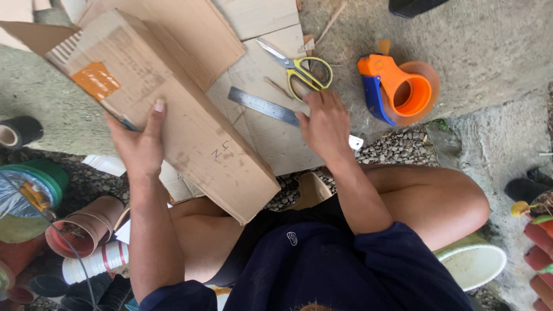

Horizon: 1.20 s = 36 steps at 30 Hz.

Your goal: The person assembles a cardboard box by folding flaps and securing them with orange tape. They place rolled paper tubes inside the box, then use a metal ruler to score and cut the cardboard to fit the contents. The person repeatedly opens and closes the box to check the fit.

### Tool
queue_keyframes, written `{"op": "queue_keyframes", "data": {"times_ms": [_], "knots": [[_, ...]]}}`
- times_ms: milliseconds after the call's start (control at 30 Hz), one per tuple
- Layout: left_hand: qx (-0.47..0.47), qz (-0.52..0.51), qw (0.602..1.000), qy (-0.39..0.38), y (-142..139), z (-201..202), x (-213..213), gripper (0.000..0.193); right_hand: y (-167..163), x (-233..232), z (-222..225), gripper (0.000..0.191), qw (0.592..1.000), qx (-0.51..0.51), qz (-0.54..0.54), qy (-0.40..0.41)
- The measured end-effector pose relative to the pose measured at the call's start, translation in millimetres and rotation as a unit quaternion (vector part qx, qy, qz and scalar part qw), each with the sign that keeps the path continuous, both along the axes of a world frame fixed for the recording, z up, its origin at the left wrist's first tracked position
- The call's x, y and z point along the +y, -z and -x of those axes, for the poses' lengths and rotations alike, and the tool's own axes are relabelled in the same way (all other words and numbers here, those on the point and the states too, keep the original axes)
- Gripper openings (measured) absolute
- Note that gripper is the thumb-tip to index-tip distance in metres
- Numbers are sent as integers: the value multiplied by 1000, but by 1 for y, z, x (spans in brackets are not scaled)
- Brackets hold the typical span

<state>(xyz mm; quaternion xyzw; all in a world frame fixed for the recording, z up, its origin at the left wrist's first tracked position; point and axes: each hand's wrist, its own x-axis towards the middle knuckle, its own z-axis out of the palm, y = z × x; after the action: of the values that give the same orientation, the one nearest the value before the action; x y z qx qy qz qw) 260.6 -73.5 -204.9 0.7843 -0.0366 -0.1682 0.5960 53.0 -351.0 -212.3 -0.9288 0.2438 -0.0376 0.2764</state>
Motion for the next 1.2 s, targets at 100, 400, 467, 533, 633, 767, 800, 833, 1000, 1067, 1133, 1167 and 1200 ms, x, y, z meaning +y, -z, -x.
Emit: {"op": "queue_keyframes", "data": {"times_ms": [100, 400, 467, 533, 633, 767, 800, 833, 1000, 1067, 1133, 1167, 1200], "knots": [[-11, -15, 1000, 12, 4, -1, 3, 77, 2, 0, 18, 42, 998, 37, 42, -8], [-29, -16, 999, 9, 6, 0, 3, 78, 31, -11, 37, 38, 995, 94, -29, -32], [-24, -19, 1000, 3, 5, 0, 1, 78, 31, -10, 38, 37, 997, 73, 1, -36], [-19, -39, 999, -2, 3, 1, -1, 75, 27, -9, 38, 40, 994, 2, 93, -50], [-21, -46, 999, -3, 0, 1, -1, 79, 21, -10, 37, 40, 996, 83, 16, -30], [-16, -60, 998, -2, -1, 1, 0, 78, 13, -14, 39, 31, 994, 87, -23, -63], [-17, -55, 998, -2, -1, 1, -1, 78, 11, -16, 41, 24, 992, 74, -36, -93], [-17, -50, 999, -5, -1, 1, -1, 78, 10, -18, 42, 18, 989, 61, -49, -126], [-10, -28, 1000, 9, -4, 2, -3, 75, 17, -23, 27, 16, 928, 20, -362, -89], [0, -24, 1000, 3, -5, 2, -5, 74, 24, -18, 10, 18, 875, 32, -480, -52], [1, -18, 1000, 4, -7, 1, -7, 74, 31, -8, -14, 22, 827, 22, -561, -31], [6, -16, 1000, 3, -8, 1, -8, 73, 33, -3, -26, 29, 841, 65, -537, -22], [12, -15, 1000, 2, -9, 1, -9, 73, 33, 2, -36, 36, 852, 109, -512, -13]]}}
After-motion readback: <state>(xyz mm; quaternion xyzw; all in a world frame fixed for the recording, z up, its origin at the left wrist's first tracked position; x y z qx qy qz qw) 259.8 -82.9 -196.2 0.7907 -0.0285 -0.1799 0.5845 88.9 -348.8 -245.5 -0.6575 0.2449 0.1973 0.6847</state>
